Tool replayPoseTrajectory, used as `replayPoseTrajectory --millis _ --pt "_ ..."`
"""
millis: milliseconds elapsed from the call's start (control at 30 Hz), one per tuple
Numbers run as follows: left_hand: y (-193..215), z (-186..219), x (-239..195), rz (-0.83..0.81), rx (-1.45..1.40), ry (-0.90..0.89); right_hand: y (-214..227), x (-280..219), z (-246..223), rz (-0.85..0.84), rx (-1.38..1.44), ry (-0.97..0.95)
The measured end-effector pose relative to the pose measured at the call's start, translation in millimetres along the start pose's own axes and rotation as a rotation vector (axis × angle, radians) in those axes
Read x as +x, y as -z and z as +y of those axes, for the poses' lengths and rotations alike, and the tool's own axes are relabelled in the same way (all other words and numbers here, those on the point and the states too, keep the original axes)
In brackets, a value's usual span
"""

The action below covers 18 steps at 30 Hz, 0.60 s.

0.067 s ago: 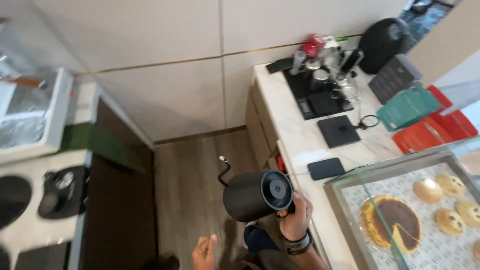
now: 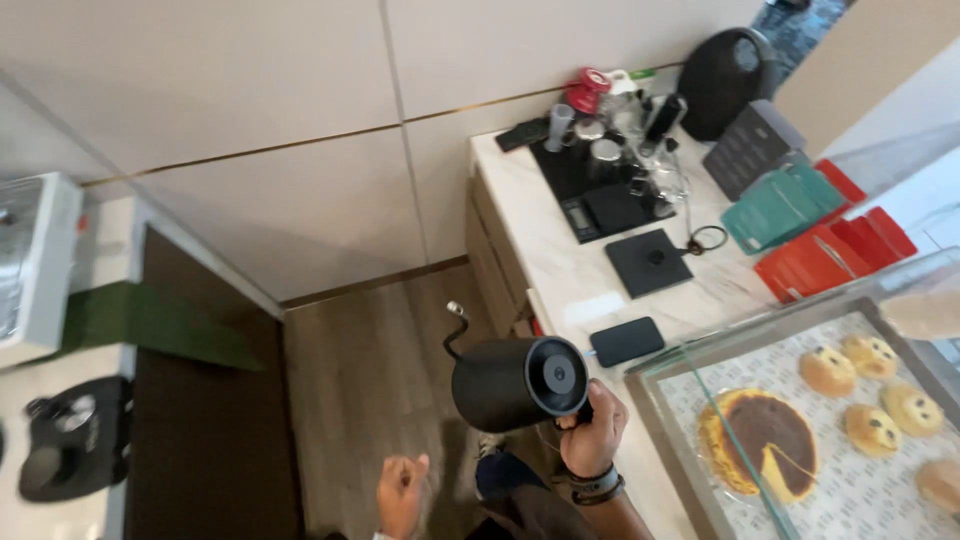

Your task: The person prepares an iced coffee by frothing a dark liquid in a plastic cup using a handheld frother. They then pour milk from a carton into the cup, add ice from a metal bin using a scoop, and seal the cup with a plastic lid.

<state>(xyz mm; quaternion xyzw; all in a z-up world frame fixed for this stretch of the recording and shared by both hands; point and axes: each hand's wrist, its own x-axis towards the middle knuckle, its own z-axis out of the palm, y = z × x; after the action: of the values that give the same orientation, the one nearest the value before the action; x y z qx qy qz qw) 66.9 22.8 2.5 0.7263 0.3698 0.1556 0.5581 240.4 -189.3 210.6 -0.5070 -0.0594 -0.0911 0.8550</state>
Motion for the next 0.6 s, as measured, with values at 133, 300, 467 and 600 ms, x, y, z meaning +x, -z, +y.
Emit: replayPoseTrajectory --millis 133,300,467,600 --pt "-67.0 31.1 99.5 -0.28 0.212 0.147 14.0 78.6 -2.9 0.247 -0.129 0.139" --pt "-155.2 78.2 135.4 -0.425 0.149 0.028 39.0 168.0 36.5 0.504 -0.502 0.261" --pt "-189.0 124.5 130.7 -0.805 0.199 0.07 84.0 236.9 91.1 0.746 -0.691 0.293" --pt "-199.8 125.0 167.9 -0.937 0.394 0.258 126.2 284.0 122.9 0.889 -0.91 0.459"
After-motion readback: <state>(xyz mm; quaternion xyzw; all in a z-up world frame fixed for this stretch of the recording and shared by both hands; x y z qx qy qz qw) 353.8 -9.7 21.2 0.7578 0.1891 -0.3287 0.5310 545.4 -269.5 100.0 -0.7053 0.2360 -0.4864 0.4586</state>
